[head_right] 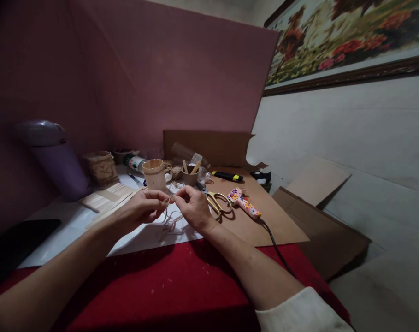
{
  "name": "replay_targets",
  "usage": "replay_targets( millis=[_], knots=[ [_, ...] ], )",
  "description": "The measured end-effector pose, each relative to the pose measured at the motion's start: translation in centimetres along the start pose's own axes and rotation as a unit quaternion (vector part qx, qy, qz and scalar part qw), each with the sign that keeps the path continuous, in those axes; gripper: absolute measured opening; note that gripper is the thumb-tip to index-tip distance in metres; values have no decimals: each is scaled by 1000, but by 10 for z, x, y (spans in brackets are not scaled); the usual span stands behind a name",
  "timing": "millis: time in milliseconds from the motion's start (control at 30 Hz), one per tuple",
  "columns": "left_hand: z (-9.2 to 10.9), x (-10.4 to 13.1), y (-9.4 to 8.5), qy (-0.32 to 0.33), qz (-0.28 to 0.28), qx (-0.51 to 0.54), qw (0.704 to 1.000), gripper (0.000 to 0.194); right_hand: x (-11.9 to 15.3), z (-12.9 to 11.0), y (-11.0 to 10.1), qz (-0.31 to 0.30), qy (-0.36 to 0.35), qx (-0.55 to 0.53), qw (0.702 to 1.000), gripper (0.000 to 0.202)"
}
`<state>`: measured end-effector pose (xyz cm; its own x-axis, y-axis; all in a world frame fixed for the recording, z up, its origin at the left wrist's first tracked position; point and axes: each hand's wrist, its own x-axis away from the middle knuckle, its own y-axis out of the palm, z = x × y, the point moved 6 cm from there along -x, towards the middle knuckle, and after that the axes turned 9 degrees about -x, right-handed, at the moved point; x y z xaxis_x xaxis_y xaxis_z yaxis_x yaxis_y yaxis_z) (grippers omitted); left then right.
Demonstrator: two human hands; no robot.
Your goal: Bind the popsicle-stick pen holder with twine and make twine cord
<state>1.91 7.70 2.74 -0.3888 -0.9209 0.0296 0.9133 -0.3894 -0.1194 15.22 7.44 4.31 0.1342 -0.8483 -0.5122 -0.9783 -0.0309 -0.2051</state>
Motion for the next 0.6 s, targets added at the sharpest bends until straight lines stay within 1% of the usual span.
replay_targets(
  millis=[67, 200, 300, 367, 433, 533, 600],
  knots=[
    [2, -2, -4, 19, 41, -17, 999, 13, 0, 1, 0, 0, -3, -6, 1000, 13],
    [9, -1, -11, 76, 126, -69, 987, 22, 1, 2, 4, -18, -9, -14, 1000, 12],
    [10, -1, -14, 89, 149, -62, 983, 26, 3, 1, 6, -31, -20, 0, 999, 12],
    [6, -2, -15, 71, 149, -39, 986, 27, 5, -1, 7, -37, -26, 13, 999, 12],
    [-1, -3, -16, 30, 146, -27, 988, 25, 6, -3, 8, -43, -32, 23, 998, 11],
    [-12, -4, -16, -32, 154, -48, 986, 18, 7, -4, 8, -43, -36, 30, 998, 11],
    [-14, -3, -16, -43, 166, -61, 983, 17, 6, -2, 7, -37, -21, 22, 999, 11]
  ],
)
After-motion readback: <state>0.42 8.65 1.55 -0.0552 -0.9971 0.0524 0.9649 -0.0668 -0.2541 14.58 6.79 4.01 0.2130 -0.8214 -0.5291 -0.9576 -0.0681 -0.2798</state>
